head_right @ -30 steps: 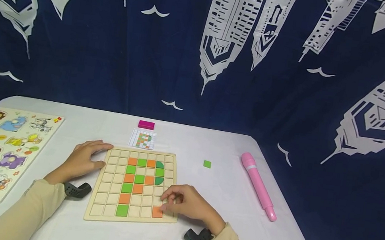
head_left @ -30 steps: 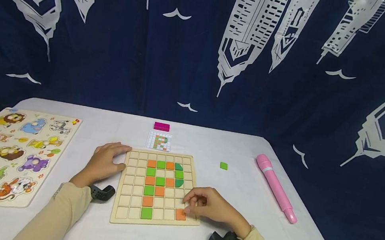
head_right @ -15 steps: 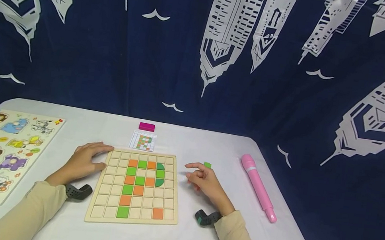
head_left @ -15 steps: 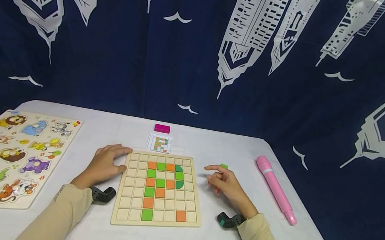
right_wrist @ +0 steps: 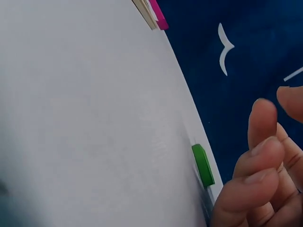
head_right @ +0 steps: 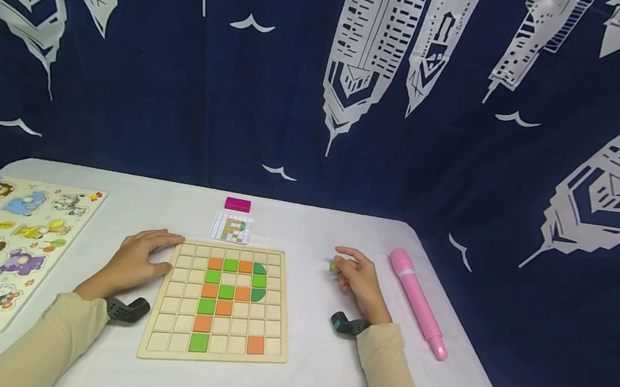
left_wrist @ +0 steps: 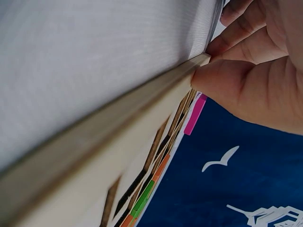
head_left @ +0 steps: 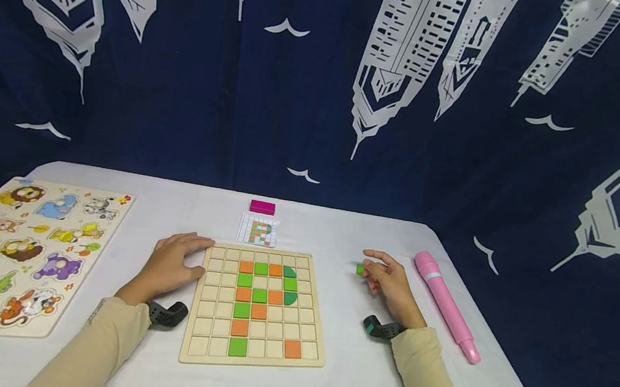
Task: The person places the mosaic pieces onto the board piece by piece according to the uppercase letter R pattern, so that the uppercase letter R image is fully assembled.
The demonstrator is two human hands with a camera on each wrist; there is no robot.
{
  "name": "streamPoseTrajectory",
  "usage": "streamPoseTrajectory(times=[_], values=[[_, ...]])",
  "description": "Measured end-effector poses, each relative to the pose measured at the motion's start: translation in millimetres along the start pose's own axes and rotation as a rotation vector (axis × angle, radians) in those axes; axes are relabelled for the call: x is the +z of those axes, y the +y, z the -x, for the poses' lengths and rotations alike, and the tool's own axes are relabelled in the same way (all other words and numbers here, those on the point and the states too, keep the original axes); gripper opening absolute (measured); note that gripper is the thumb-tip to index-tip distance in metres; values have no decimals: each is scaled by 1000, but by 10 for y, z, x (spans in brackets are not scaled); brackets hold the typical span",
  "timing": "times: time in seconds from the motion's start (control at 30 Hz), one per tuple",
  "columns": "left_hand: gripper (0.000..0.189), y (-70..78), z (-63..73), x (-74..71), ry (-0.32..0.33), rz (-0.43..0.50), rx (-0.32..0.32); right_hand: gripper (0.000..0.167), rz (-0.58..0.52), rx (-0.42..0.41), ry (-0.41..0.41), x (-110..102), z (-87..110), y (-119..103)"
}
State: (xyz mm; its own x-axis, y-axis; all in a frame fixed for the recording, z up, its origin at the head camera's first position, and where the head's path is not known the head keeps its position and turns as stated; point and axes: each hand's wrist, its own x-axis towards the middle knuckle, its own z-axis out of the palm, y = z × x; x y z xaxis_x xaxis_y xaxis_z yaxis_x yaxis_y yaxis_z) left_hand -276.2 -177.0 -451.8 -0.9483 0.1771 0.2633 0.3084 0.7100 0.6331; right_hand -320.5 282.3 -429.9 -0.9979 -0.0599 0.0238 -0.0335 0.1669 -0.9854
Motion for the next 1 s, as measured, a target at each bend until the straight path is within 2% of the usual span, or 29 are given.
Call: streamPoseTrajectory(times=[0.4,0.63,0.8,1.0], values=[[57,-40,-10,-22,2,-9,0,42,28,46,73,-36,-71,64],[57,-50,-9,-10,2,-3,-2,46,112,72,102,-24,-73,78],[57,-56,-7,-4,2,-5,0,42,166,98,119,12,-69,59],[57,-35,-12,3,-5,-2,-5,37,185,89,119,3,-46,60]])
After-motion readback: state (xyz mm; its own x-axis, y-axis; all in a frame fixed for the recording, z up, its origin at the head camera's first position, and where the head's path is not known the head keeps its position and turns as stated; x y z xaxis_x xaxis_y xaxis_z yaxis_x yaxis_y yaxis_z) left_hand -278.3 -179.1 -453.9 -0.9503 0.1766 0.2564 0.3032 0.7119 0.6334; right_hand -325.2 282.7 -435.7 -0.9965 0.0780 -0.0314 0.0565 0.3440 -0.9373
